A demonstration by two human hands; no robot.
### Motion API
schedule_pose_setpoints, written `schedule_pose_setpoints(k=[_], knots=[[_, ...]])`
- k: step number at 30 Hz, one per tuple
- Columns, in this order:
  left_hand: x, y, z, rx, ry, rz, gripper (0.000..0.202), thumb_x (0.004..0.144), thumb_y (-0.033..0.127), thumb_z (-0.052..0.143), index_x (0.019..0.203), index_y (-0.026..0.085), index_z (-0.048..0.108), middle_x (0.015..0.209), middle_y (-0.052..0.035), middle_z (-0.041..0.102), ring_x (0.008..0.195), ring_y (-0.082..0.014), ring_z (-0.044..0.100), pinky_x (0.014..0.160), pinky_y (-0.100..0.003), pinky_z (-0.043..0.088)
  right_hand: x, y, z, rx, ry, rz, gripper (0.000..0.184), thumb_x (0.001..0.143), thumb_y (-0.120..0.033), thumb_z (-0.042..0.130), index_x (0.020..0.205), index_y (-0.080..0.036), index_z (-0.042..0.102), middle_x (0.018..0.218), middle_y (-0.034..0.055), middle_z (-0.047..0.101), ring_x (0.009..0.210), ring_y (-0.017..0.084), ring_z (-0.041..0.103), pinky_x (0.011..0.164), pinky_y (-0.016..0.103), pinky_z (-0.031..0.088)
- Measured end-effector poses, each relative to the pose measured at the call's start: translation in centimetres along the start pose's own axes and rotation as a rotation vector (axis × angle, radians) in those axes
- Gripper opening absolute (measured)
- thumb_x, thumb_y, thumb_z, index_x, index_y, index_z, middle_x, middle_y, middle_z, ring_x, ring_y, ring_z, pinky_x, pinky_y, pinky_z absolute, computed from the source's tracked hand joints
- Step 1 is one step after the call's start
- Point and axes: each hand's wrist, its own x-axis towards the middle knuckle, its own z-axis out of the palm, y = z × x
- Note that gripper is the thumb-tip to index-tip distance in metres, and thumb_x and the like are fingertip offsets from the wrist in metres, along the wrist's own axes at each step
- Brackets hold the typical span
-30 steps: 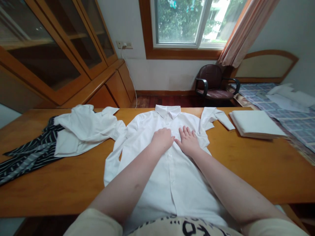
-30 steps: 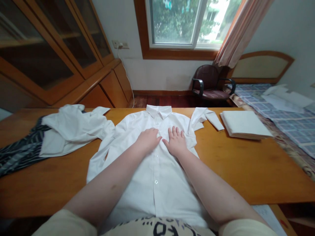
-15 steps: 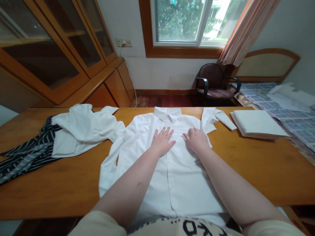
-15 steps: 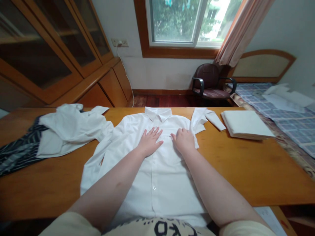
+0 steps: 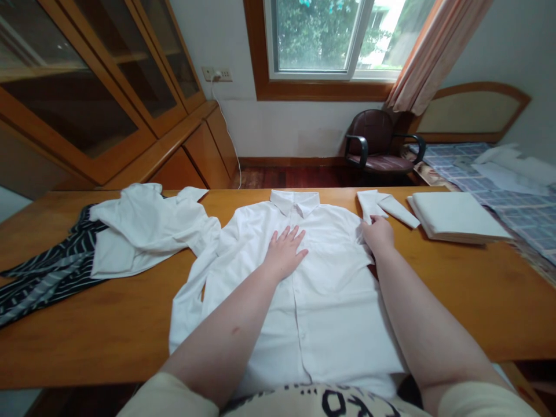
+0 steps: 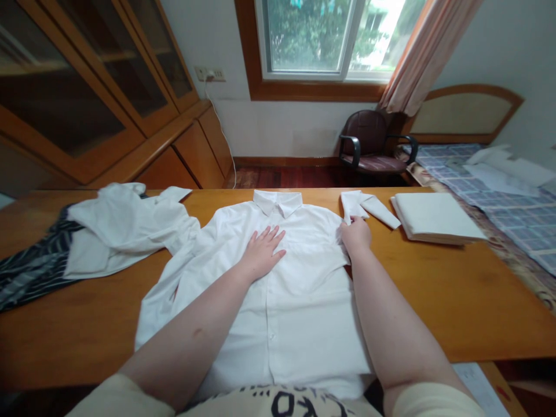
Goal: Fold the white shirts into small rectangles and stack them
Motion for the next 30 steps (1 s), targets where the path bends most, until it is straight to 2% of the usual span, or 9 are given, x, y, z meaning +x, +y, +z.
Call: schedule_pose_setpoints(k=[3, 5, 7, 10, 13, 16, 24, 27, 30], knots=[[0.2, -0.2, 0.1, 0.001, 0.010, -0.018, 0.060, 0.092, 0.052, 0.033, 0.147, 0.028, 0.030, 0.156, -0.0015, 0.025, 0.144, -0.0231, 0.018, 0.116, -0.051, 0.012, 1.0, 0.6, 0.5, 0.501, 0.154, 0.105, 0.014, 0.069, -0.026, 0.057, 0.078, -0.016, 0.061, 0.065, 0.0000, 0.058, 0.070, 0.020, 0.059, 0.067, 0.032, 0.049], [0.3, -0.3, 0.2, 0.003, 0.022, -0.043, 0.060, 0.092, 0.052, 0.032, 0.147, 0.028, 0.030, 0.156, -0.0021, 0.026, 0.144, -0.0236, 0.019, 0.115, -0.051, 0.013, 1.7, 0.8, 0.7, 0.895, 0.224, 0.173, 0.008, 0.066, -0.022, 0.056, 0.072, -0.019, 0.052, 0.063, -0.0041, 0.052, 0.068, 0.017, 0.056, 0.067, 0.030, 0.051], [0.4, -0.5, 0.3, 0.007, 0.041, -0.065, 0.059, 0.092, 0.052, 0.032, 0.147, 0.028, 0.031, 0.155, -0.0026, 0.027, 0.143, -0.0241, 0.020, 0.115, -0.051, 0.014, 2.4, 0.8, 0.7, 1.229, 0.172, 0.224, 0.010, 0.065, -0.017, 0.053, 0.070, -0.021, 0.046, 0.066, -0.0043, 0.052, 0.071, 0.015, 0.058, 0.073, 0.030, 0.052], [0.5, -0.6, 0.4, 0.011, 0.066, -0.082, 0.059, 0.092, 0.051, 0.033, 0.147, 0.028, 0.032, 0.155, -0.0030, 0.029, 0.143, -0.0246, 0.021, 0.115, -0.051, 0.015, 2.9, 0.9, 0.3, 1.500, -0.052, 0.277, 0.007, 0.069, -0.017, 0.052, 0.072, -0.021, 0.048, 0.071, -0.0012, 0.055, 0.078, 0.015, 0.061, 0.082, 0.031, 0.053], [0.6, -0.7, 0.4, 0.010, 0.067, -0.088, 0.060, 0.092, 0.051, 0.034, 0.147, 0.028, 0.031, 0.155, -0.0029, 0.029, 0.143, -0.0245, 0.021, 0.115, -0.051, 0.015, 2.8, 1.0, -0.2, 1.545, -0.208, 0.211, 0.009, 0.079, -0.029, 0.052, 0.081, -0.021, 0.055, 0.078, 0.0024, 0.061, 0.088, 0.017, 0.063, 0.087, 0.036, 0.052], [0.6, -0.7, 0.4, 0.008, 0.062, -0.090, 0.060, 0.092, 0.052, 0.034, 0.147, 0.028, 0.031, 0.155, -0.0028, 0.028, 0.143, -0.0246, 0.021, 0.115, -0.051, 0.015, 2.6, 1.0, -0.4, 1.534, -0.224, 0.164, 0.020, 0.084, -0.036, 0.048, 0.089, -0.021, 0.060, 0.085, 0.0034, 0.065, 0.097, 0.018, 0.063, 0.091, 0.038, 0.050], [0.7, -0.8, 0.3, -0.006, 0.055, -0.098, 0.060, 0.091, 0.052, 0.035, 0.147, 0.029, 0.031, 0.155, -0.0023, 0.028, 0.143, -0.0245, 0.021, 0.115, -0.051, 0.014, 3.6, 1.5, -0.2, 1.595, -0.043, 0.346, 0.019, 0.082, -0.021, 0.038, 0.085, -0.021, 0.056, 0.089, 0.0030, 0.065, 0.091, 0.015, 0.064, 0.087, 0.036, 0.052], [0.8, -0.9, 0.2, -0.010, 0.058, -0.101, 0.060, 0.091, 0.052, 0.035, 0.147, 0.029, 0.031, 0.155, -0.0022, 0.028, 0.143, -0.0239, 0.021, 0.115, -0.051, 0.014, 3.9, 1.4, 0.0, 1.583, 0.050, 0.296, 0.014, 0.080, -0.023, 0.041, 0.082, -0.022, 0.054, 0.089, 0.0016, 0.063, 0.090, 0.015, 0.064, 0.086, 0.035, 0.053], [0.8, -1.0, 0.1, -0.008, 0.059, -0.104, 0.060, 0.091, 0.052, 0.035, 0.147, 0.028, 0.032, 0.155, -0.0024, 0.028, 0.143, -0.0242, 0.021, 0.115, -0.051, 0.014, 3.2, 0.7, 0.2, 1.476, 0.240, 0.130, 0.016, 0.078, -0.026, 0.043, 0.086, -0.022, 0.056, 0.093, 0.0009, 0.061, 0.097, 0.016, 0.062, 0.091, 0.036, 0.050]])
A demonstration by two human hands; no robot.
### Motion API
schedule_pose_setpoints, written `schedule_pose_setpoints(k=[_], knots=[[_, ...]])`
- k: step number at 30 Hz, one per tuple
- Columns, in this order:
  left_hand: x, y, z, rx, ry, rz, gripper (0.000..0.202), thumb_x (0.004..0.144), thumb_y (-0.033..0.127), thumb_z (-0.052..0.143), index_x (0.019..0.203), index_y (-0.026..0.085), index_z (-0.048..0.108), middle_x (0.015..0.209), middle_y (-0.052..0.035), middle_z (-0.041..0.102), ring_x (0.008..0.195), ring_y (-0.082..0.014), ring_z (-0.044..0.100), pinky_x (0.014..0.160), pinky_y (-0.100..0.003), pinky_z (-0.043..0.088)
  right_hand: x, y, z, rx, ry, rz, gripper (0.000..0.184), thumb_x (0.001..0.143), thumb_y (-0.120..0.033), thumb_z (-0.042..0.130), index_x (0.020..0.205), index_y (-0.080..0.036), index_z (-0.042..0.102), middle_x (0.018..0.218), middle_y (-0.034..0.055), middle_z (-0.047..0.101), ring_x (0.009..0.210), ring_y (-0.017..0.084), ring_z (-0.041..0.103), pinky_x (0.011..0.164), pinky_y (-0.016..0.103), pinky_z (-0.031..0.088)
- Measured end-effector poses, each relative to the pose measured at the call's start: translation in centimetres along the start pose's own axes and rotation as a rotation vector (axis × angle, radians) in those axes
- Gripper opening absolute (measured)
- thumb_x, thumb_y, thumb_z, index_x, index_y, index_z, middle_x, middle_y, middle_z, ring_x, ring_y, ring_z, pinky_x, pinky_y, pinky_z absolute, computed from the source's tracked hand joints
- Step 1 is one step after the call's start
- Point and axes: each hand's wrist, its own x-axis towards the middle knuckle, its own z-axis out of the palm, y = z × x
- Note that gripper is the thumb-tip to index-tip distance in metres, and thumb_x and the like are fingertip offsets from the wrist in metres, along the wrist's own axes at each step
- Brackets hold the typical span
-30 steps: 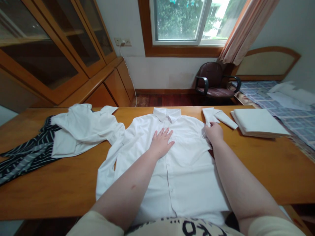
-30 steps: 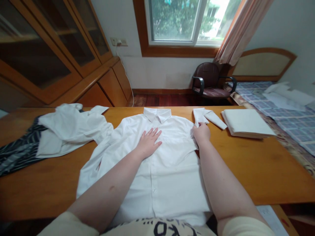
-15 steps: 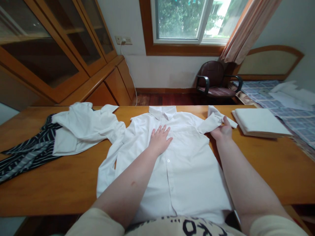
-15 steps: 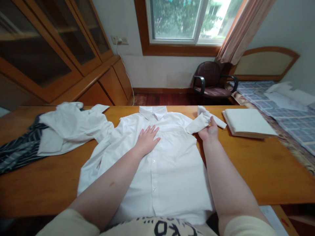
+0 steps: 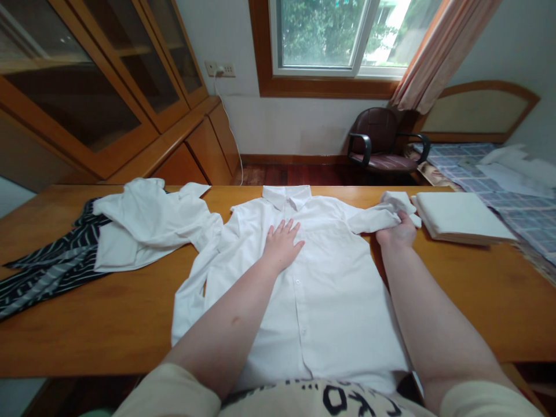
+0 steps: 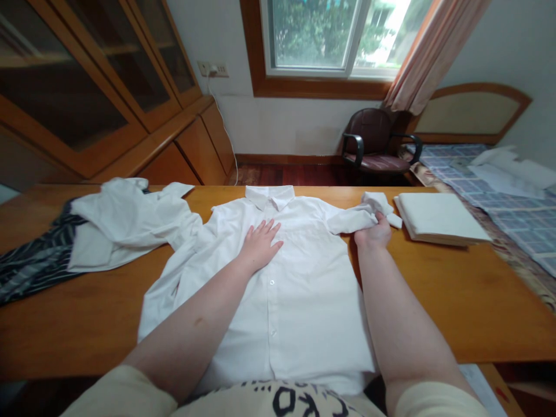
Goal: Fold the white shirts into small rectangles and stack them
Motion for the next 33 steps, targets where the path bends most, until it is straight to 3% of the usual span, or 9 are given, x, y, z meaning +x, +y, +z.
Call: schedule_pose_setpoints(k=[3, 9, 12, 14, 17, 21, 25, 30, 33], knots=[[0.0, 0.0, 0.0, -0.001, -0.006, -0.005, 0.060, 0.091, 0.051, 0.035, 0.147, 0.028, 0.032, 0.155, -0.0024, 0.028, 0.143, -0.0246, 0.021, 0.115, -0.051, 0.014, -2.1, -0.2, 0.4, -0.287, -0.144, -0.275, 0.021, 0.076, -0.029, 0.049, 0.091, -0.021, 0.061, 0.096, 0.0014, 0.063, 0.104, 0.020, 0.058, 0.097, 0.039, 0.044], [0.2, 0.0, 0.0, -0.050, 0.005, -0.007, 0.061, 0.090, 0.050, 0.040, 0.146, 0.027, 0.032, 0.154, -0.0041, 0.030, 0.143, -0.0253, 0.021, 0.116, -0.050, 0.013, -6.8, -1.3, 1.4, -1.041, -1.182, -0.526, 0.019, 0.078, -0.035, 0.060, 0.082, -0.021, 0.073, 0.106, 0.0083, 0.066, 0.111, 0.029, 0.052, 0.101, 0.050, 0.035], [0.4, 0.0, -0.2, -0.149, 0.060, -0.047, 0.061, 0.090, 0.044, 0.043, 0.146, 0.019, 0.033, 0.150, -0.0094, 0.039, 0.140, -0.0244, 0.029, 0.116, -0.047, 0.015, -7.8, -1.5, 2.2, -1.186, -1.411, -0.680, 0.023, 0.077, -0.043, 0.065, 0.074, -0.022, 0.074, 0.119, 0.0092, 0.062, 0.122, 0.034, 0.042, 0.105, 0.055, 0.027], [0.6, 0.0, -0.4, -0.224, 0.097, -0.073, 0.060, 0.091, 0.040, 0.043, 0.145, 0.015, 0.034, 0.146, -0.0128, 0.044, 0.137, -0.0232, 0.034, 0.115, -0.044, 0.018, -8.1, -1.5, 2.5, -1.186, -1.443, -0.697, 0.029, 0.080, -0.046, 0.063, 0.066, -0.022, 0.071, 0.115, 0.0093, 0.063, 0.120, 0.034, 0.044, 0.104, 0.054, 0.029], [0.7, 0.0, -0.4, -0.281, 0.126, -0.068, 0.055, 0.090, 0.037, 0.046, 0.139, 0.014, 0.043, 0.142, -0.0130, 0.048, 0.135, -0.0229, 0.038, 0.115, -0.043, 0.020, -8.1, -1.2, 2.4, -1.142, -1.368, -0.563, 0.032, 0.086, -0.045, 0.054, 0.072, -0.020, 0.070, 0.107, 0.0103, 0.065, 0.105, 0.028, 0.055, 0.094, 0.045, 0.041], [0.6, 0.0, -0.5, -0.282, 0.112, -0.022, 0.044, 0.088, 0.035, 0.049, 0.129, 0.020, 0.054, 0.142, -0.0086, 0.049, 0.135, -0.0230, 0.038, 0.115, -0.045, 0.019, -7.8, -0.1, 1.9, -1.101, -1.001, -0.322, 0.036, 0.085, -0.047, 0.053, 0.102, -0.018, 0.065, 0.101, 0.0093, 0.068, 0.091, 0.025, 0.061, 0.082, 0.038, 0.047], [0.5, 0.0, -0.5, -0.277, 0.087, 0.016, 0.043, 0.087, 0.034, 0.051, 0.128, 0.021, 0.056, 0.143, -0.0074, 0.048, 0.136, -0.0230, 0.037, 0.115, -0.046, 0.017, -7.6, 0.7, 2.1, -1.208, -0.778, -0.219, 0.040, 0.077, -0.046, 0.062, 0.104, -0.017, 0.065, 0.096, 0.0091, 0.069, 0.081, 0.024, 0.063, 0.073, 0.035, 0.048], [0.5, 0.0, -0.5, -0.291, 0.085, 0.013, 0.043, 0.088, 0.035, 0.050, 0.127, 0.021, 0.056, 0.143, -0.0075, 0.048, 0.135, -0.0229, 0.037, 0.115, -0.046, 0.017, -7.6, 0.6, 2.3, -1.377, -0.824, -0.216, 0.044, 0.072, -0.029, 0.069, 0.115, -0.021, 0.062, 0.096, 0.0069, 0.070, 0.079, 0.023, 0.063, 0.069, 0.032, 0.047], [0.6, -0.1, -0.3, -0.301, 0.096, 0.018, 0.042, 0.088, 0.035, 0.050, 0.127, 0.021, 0.057, 0.142, -0.0077, 0.049, 0.135, -0.0231, 0.038, 0.115, -0.047, 0.018, -7.7, 0.6, 2.1, -1.453, -0.947, -0.373, 0.043, 0.077, -0.019, 0.062, 0.119, -0.024, 0.061, 0.107, 0.0078, 0.068, 0.087, 0.025, 0.062, 0.072, 0.033, 0.047]])
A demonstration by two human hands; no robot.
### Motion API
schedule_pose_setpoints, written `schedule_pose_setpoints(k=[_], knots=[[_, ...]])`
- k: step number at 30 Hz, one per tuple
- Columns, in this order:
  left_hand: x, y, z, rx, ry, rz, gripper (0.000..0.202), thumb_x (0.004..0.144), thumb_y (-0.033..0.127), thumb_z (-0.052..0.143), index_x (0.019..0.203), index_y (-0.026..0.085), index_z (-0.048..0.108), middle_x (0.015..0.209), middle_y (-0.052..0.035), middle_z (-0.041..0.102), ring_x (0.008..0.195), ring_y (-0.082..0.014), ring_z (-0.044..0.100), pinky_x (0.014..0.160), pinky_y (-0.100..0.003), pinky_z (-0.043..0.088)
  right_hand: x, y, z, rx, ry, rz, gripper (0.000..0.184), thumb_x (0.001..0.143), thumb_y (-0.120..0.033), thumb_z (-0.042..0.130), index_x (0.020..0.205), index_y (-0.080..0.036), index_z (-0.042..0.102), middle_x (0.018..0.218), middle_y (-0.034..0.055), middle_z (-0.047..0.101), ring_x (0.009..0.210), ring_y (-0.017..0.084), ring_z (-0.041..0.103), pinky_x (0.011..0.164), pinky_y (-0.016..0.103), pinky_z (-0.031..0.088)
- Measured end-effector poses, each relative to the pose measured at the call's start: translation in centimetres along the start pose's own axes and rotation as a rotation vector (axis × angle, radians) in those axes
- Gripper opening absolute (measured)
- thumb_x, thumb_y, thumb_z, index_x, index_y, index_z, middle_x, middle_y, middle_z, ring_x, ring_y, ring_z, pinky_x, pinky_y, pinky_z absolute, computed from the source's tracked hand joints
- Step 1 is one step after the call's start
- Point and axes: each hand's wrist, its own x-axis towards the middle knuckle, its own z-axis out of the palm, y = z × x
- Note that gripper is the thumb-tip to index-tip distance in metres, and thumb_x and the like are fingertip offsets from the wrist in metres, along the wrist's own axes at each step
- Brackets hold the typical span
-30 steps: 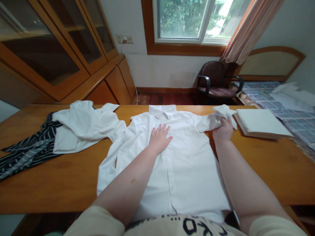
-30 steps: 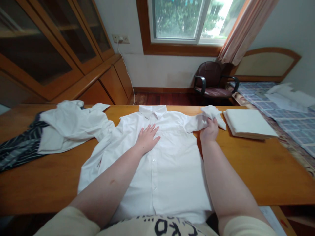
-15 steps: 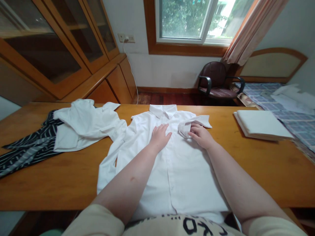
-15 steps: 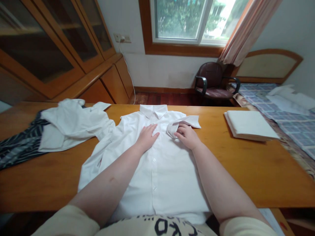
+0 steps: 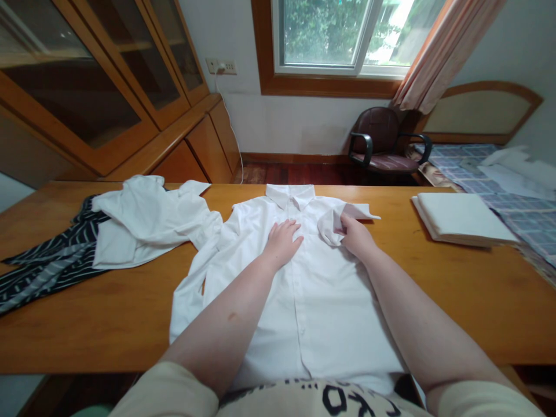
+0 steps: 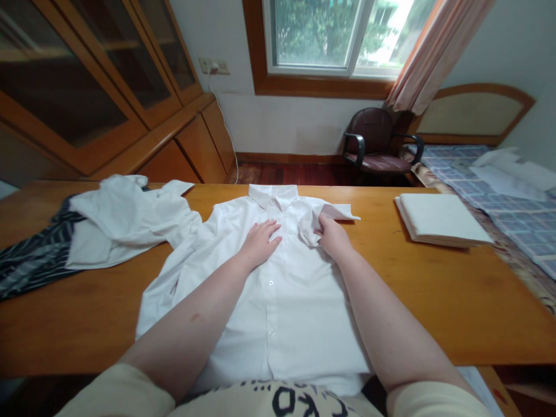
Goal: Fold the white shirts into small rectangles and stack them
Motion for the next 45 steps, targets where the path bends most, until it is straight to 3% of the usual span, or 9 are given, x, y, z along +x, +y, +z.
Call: schedule_pose_setpoints(k=[3, 9, 14, 17, 20, 24, 29, 37, 45], knots=[[0.1, 0.0, 0.0, -0.014, 0.000, -0.003, 0.042, 0.088, 0.035, 0.051, 0.126, 0.020, 0.057, 0.142, -0.0087, 0.049, 0.136, -0.0236, 0.037, 0.115, -0.047, 0.017, -0.2, -0.1, 0.0, -0.164, 0.011, -0.247, 0.041, 0.077, -0.011, 0.055, 0.115, -0.025, 0.066, 0.119, 0.0087, 0.063, 0.098, 0.026, 0.058, 0.080, 0.036, 0.045], [0.0, 0.1, -0.6, -0.276, 0.008, 0.046, 0.060, 0.087, 0.043, 0.053, 0.141, 0.018, 0.040, 0.142, -0.0141, 0.047, 0.135, -0.0268, 0.038, 0.114, -0.050, 0.014, -0.8, -1.6, -0.7, -0.159, -0.056, -0.638, 0.037, 0.074, -0.005, 0.055, 0.090, -0.031, 0.076, 0.099, 0.0054, 0.069, 0.106, 0.027, 0.053, 0.096, 0.045, 0.034], [0.0, 0.0, -0.2, -0.684, 0.043, 0.109, 0.095, 0.073, 0.035, 0.071, 0.150, 0.018, 0.017, 0.131, -0.0146, 0.055, 0.122, -0.0244, 0.051, 0.104, -0.041, 0.036, -1.3, -3.0, -1.5, 0.042, -0.239, -0.746, 0.033, 0.077, -0.010, 0.053, 0.094, -0.029, 0.075, 0.095, 0.0021, 0.072, 0.099, 0.023, 0.059, 0.101, 0.044, 0.034], [0.3, -0.1, 0.1, -0.827, 0.084, 0.020, 0.078, 0.071, 0.025, 0.070, 0.141, 0.017, 0.036, 0.113, -0.0092, 0.063, 0.103, -0.0202, 0.060, 0.094, -0.036, 0.044, -1.5, -2.8, -1.7, 0.164, -0.284, -0.689, 0.026, 0.083, -0.018, 0.052, 0.097, -0.025, 0.073, 0.096, 0.0038, 0.072, 0.093, 0.021, 0.062, 0.092, 0.037, 0.043], [0.6, -0.2, 0.0, -1.041, 0.100, -0.077, 0.054, 0.068, 0.021, 0.069, 0.120, 0.017, 0.053, 0.099, -0.0046, 0.065, 0.091, -0.0168, 0.062, 0.084, -0.030, 0.047, -1.3, -1.7, -1.6, 0.156, -0.080, -0.463, 0.025, 0.090, -0.028, 0.047, 0.097, -0.022, 0.071, 0.099, 0.0065, 0.071, 0.093, 0.021, 0.063, 0.084, 0.034, 0.047], [0.8, 0.0, -0.8, -1.329, 0.188, -0.156, 0.035, 0.064, 0.019, 0.067, 0.095, 0.021, 0.054, 0.074, 0.0052, 0.058, 0.069, -0.0111, 0.059, 0.068, -0.023, 0.047, -0.6, 0.3, -1.4, 0.056, 0.183, -0.164, 0.030, 0.090, -0.037, 0.046, 0.097, -0.020, 0.070, 0.103, 0.0101, 0.069, 0.097, 0.024, 0.061, 0.087, 0.038, 0.045], [1.0, -0.1, -2.0, -1.520, 0.363, -0.233, 0.021, 0.071, 0.024, 0.060, 0.090, 0.023, 0.051, 0.080, 0.0020, 0.063, 0.082, -0.0135, 0.064, 0.077, -0.027, 0.050, -0.1, 1.7, -1.8, 0.092, 0.178, 0.106, 0.035, 0.087, -0.043, 0.047, 0.097, -0.018, 0.070, 0.087, 0.0078, 0.069, 0.074, 0.021, 0.060, 0.069, 0.032, 0.045], [1.6, -1.5, -3.2, -1.580, 0.520, -0.269, 0.061, 0.076, 0.024, 0.058, 0.133, 0.035, 0.041, 0.102, 0.0014, 0.069, 0.105, -0.0141, 0.063, 0.093, -0.031, 0.048, -0.1, 2.0, -1.7, 0.234, 0.084, 0.114, 0.030, 0.078, -0.045, 0.056, 0.078, -0.018, 0.067, 0.058, -0.0015, 0.054, 0.057, 0.014, 0.048, 0.053, 0.026, 0.035], [2.5, -3.5, -4.5, -1.616, 0.960, -0.365, 0.029, 0.080, 0.034, 0.055, 0.107, 0.022, 0.058, 0.095, -0.0020, 0.068, 0.099, -0.0150, 0.064, 0.089, -0.027, 0.050, -0.3, 2.0, -2.5, 0.326, -0.161, -0.093, 0.039, 0.068, -0.041, 0.069, 0.101, -0.020, 0.069, 0.082, 0.0003, 0.061, 0.071, 0.015, 0.053, 0.067, 0.027, 0.043]])
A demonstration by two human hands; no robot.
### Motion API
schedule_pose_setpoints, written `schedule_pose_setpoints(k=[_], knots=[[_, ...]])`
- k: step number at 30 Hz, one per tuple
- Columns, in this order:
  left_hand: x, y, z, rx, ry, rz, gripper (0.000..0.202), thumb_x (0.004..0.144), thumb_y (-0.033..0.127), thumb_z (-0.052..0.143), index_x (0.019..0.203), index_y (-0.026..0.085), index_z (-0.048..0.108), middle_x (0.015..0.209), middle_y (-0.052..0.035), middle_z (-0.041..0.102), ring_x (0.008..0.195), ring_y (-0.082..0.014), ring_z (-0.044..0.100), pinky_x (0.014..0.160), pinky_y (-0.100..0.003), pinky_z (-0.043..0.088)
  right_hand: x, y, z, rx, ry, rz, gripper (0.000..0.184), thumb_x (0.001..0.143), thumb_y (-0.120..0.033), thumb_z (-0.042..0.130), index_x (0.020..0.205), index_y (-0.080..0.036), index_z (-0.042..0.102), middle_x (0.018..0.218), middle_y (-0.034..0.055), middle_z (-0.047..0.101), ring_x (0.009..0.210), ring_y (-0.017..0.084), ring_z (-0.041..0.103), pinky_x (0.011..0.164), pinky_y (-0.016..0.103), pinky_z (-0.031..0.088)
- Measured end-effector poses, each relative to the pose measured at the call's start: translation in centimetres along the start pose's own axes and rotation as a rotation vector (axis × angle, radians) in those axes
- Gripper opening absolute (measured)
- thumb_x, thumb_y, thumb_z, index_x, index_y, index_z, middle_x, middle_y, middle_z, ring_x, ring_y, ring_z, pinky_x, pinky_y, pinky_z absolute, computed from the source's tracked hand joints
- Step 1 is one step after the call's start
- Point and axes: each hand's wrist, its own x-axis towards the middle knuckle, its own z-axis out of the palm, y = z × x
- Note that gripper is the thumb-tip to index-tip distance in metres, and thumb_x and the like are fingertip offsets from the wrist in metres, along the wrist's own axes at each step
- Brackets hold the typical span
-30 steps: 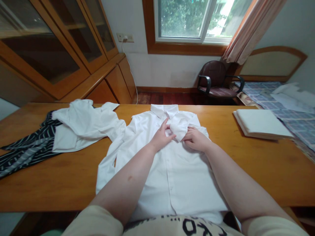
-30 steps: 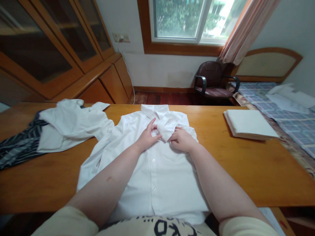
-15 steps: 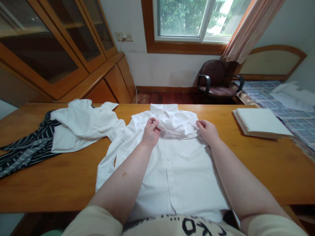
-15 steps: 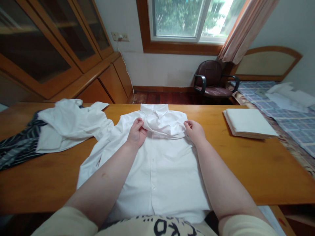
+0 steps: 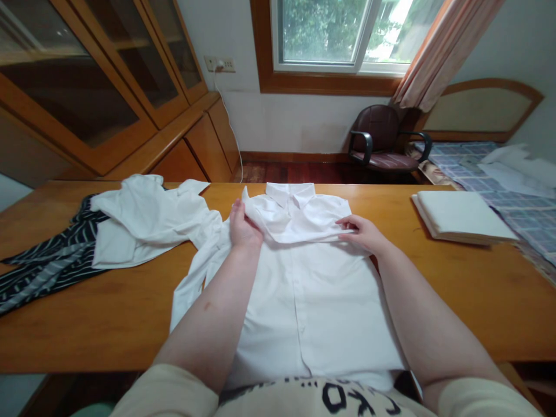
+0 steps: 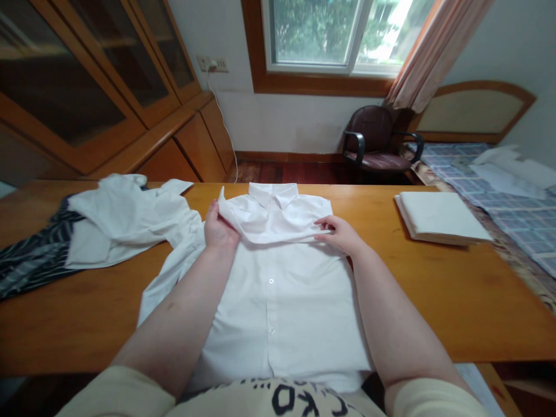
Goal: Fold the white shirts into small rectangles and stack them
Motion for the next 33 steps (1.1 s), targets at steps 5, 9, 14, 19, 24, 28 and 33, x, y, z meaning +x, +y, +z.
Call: schedule_pose_setpoints(k=[5, 9, 14, 19, 24, 28, 33], knots=[[0.6, 2.0, 0.0, -0.048, -0.038, 0.023, 0.032, 0.086, 0.042, 0.037, 0.089, 0.021, 0.061, 0.085, -0.0029, 0.067, 0.097, -0.0186, 0.064, 0.087, -0.031, 0.051, 0.4, 0.5, 0.0, -0.171, 0.073, -0.005, 0.025, 0.067, -0.021, 0.059, 0.090, -0.021, 0.070, 0.089, 0.0026, 0.064, 0.080, 0.018, 0.057, 0.075, 0.029, 0.044], [0.6, 3.2, -0.3, -0.120, -0.118, -0.009, 0.028, 0.085, 0.039, 0.037, 0.079, 0.022, 0.058, 0.075, -0.0022, 0.065, 0.081, -0.0187, 0.066, 0.080, -0.034, 0.052, 0.7, 1.6, -0.5, -0.230, 0.478, 0.137, 0.020, 0.067, -0.021, 0.053, 0.080, -0.019, 0.068, 0.084, 0.0060, 0.065, 0.079, 0.021, 0.057, 0.073, 0.033, 0.045], [0.3, 4.7, -0.8, -0.068, -0.197, -0.051, 0.032, 0.083, 0.038, 0.044, 0.056, 0.021, 0.043, 0.039, 0.0087, 0.029, 0.032, -0.0067, 0.032, 0.055, -0.024, 0.048, 0.4, 1.6, -0.9, -0.159, 0.630, 0.332, 0.023, 0.067, -0.023, 0.054, 0.085, -0.017, 0.067, 0.082, 0.0069, 0.068, 0.077, 0.023, 0.058, 0.068, 0.031, 0.044], [-0.6, 4.1, -0.2, 0.448, -0.509, -0.037, 0.019, 0.074, 0.037, 0.060, 0.066, 0.020, 0.060, 0.046, 0.0056, 0.048, 0.041, -0.0086, 0.044, 0.057, -0.024, 0.048, 0.4, 1.0, -0.6, -0.229, 0.508, 0.356, 0.020, 0.069, -0.026, 0.054, 0.085, -0.018, 0.066, 0.077, 0.0052, 0.067, 0.071, 0.021, 0.056, 0.062, 0.029, 0.041], [-1.8, 1.5, -0.7, 1.207, -0.725, 0.140, 0.034, 0.072, 0.040, 0.067, 0.101, 0.023, 0.068, 0.110, -0.0089, 0.069, 0.102, -0.0258, 0.062, 0.090, -0.036, 0.045, 0.7, 1.3, 0.0, -0.282, 0.379, 0.158, 0.023, 0.068, -0.025, 0.057, 0.088, -0.019, 0.066, 0.088, 0.0066, 0.067, 0.081, 0.022, 0.058, 0.070, 0.031, 0.044], [-2.5, 1.0, -1.0, 1.495, -0.745, 0.117, 0.047, 0.069, 0.040, 0.068, 0.113, 0.023, 0.064, 0.115, -0.0111, 0.067, 0.105, -0.0302, 0.061, 0.088, -0.037, 0.045, 0.7, 1.5, 0.2, -0.251, 0.414, 0.010, 0.018, 0.071, -0.023, 0.057, 0.085, -0.020, 0.067, 0.088, 0.0061, 0.065, 0.084, 0.022, 0.058, 0.075, 0.032, 0.046], [-3.2, 3.5, 0.0, 1.403, -0.918, -0.158, 0.026, 0.069, 0.043, 0.064, 0.081, 0.021, 0.071, 0.073, -0.0015, 0.069, 0.066, -0.0205, 0.063, 0.057, -0.026, 0.045, 0.3, 1.1, 0.2, -0.196, 0.491, -0.055, 0.015, 0.072, -0.021, 0.056, 0.079, -0.021, 0.069, 0.088, 0.0054, 0.061, 0.085, 0.021, 0.058, 0.075, 0.031, 0.046]])
